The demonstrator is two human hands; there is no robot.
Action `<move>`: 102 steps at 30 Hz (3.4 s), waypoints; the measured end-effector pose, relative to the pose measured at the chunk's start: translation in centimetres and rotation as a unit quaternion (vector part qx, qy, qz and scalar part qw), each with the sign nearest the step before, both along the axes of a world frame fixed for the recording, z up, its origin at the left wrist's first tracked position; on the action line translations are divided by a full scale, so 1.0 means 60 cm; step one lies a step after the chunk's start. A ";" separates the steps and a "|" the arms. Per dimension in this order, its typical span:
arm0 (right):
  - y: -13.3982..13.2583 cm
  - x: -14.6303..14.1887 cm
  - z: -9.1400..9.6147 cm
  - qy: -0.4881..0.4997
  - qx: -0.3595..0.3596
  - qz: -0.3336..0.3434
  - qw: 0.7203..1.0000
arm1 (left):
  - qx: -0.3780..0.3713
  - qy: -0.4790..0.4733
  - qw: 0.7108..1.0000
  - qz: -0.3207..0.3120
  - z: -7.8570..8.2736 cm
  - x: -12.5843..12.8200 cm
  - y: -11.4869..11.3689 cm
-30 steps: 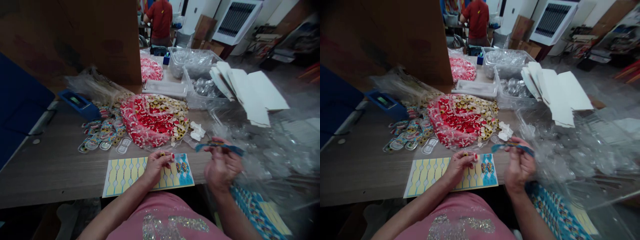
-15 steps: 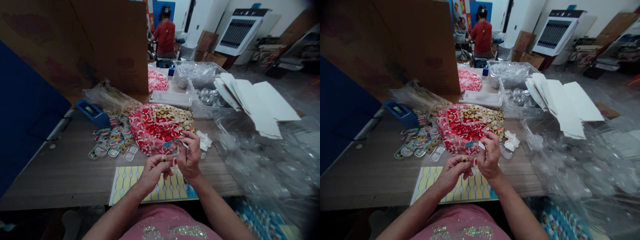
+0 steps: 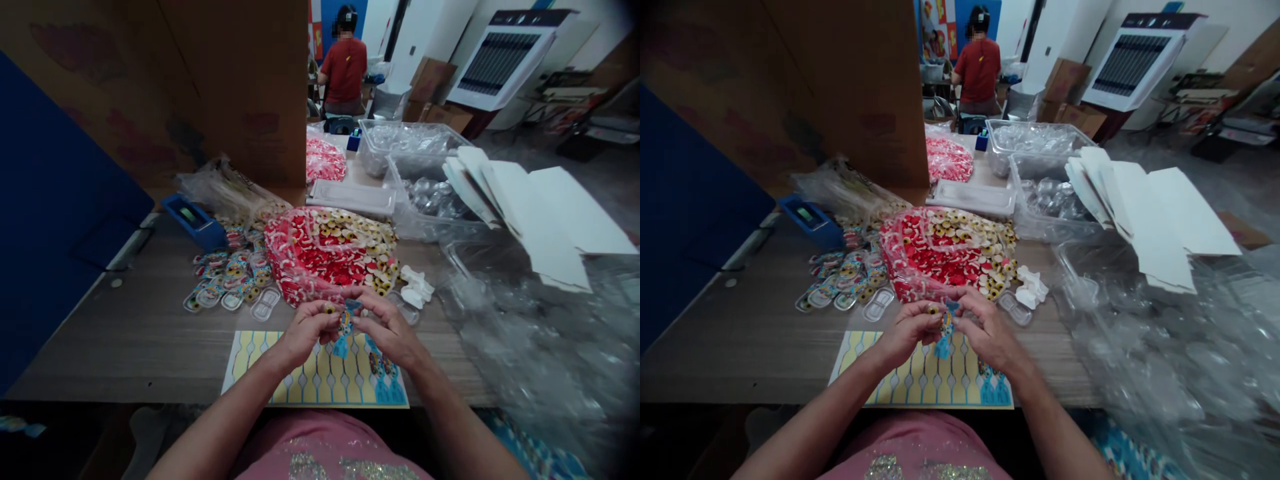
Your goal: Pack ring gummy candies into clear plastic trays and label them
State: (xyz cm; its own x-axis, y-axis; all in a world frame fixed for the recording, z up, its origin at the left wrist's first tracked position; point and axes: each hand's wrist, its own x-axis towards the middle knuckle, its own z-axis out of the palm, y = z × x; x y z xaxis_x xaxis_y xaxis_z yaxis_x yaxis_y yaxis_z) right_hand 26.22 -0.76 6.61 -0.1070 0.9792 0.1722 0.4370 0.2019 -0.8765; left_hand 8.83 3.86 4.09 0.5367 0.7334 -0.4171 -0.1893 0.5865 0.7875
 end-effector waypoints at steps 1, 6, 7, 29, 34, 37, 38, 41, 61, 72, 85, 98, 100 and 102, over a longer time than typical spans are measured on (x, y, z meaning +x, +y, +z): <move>0.000 -0.002 -0.004 0.002 0.002 -0.003 1.000 | -0.001 -0.003 1.000 -0.003 -0.002 0.000 -0.001; -0.002 -0.001 -0.009 -0.009 0.011 -0.006 1.000 | -0.003 -0.015 1.000 0.000 -0.008 -0.001 -0.004; -0.002 -0.001 -0.010 -0.011 0.012 -0.006 1.000 | -0.004 -0.017 1.000 0.001 -0.008 0.000 -0.005; -0.029 -0.049 -0.043 -0.120 0.167 -0.176 0.963 | 0.074 0.024 0.996 0.039 -0.003 -0.009 -0.027; -0.053 -0.051 -0.031 -0.208 0.312 -0.208 0.904 | 0.119 0.041 0.992 0.026 -0.006 -0.013 -0.035; -0.052 -0.053 -0.020 -0.273 0.329 -0.174 0.887 | 0.161 0.034 0.986 0.016 -0.005 -0.013 -0.043; -0.049 -0.053 -0.017 -0.277 0.324 -0.174 0.888 | 0.176 0.035 0.984 0.016 -0.004 -0.014 -0.046; -0.043 -0.053 -0.011 -0.272 0.306 -0.168 0.897 | 0.233 0.055 0.971 0.009 0.001 -0.020 -0.052; -0.011 -0.020 0.024 -0.164 0.059 0.104 0.979 | 0.277 0.077 0.956 0.061 -0.023 -0.042 -0.066; -0.017 -0.055 -0.045 0.217 -0.070 0.031 0.973 | 0.165 0.004 0.980 0.112 -0.007 -0.035 -0.060; 0.017 -0.025 -0.001 0.017 -0.065 0.075 0.995 | 0.217 0.072 0.972 -0.061 0.007 -0.049 -0.018; -0.021 -0.068 -0.060 0.224 -0.013 -0.139 0.965 | 0.122 0.002 0.990 0.067 -0.039 -0.031 -0.041; -0.021 -0.064 -0.055 0.168 0.018 -0.104 0.980 | 0.113 -0.005 0.993 0.047 -0.038 -0.035 -0.037; -0.023 -0.067 -0.053 0.145 0.026 -0.087 0.985 | 0.104 -0.009 0.993 0.054 -0.041 -0.038 -0.038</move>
State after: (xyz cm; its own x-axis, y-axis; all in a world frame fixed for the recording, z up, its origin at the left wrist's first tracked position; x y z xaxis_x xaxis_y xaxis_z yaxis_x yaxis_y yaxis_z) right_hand 22.21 -2.16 3.44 0.1222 0.9673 0.2224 0.2017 0.1952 -0.9598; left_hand 6.53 1.60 1.63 0.4563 0.8563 -0.2420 -0.2579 0.3875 0.8851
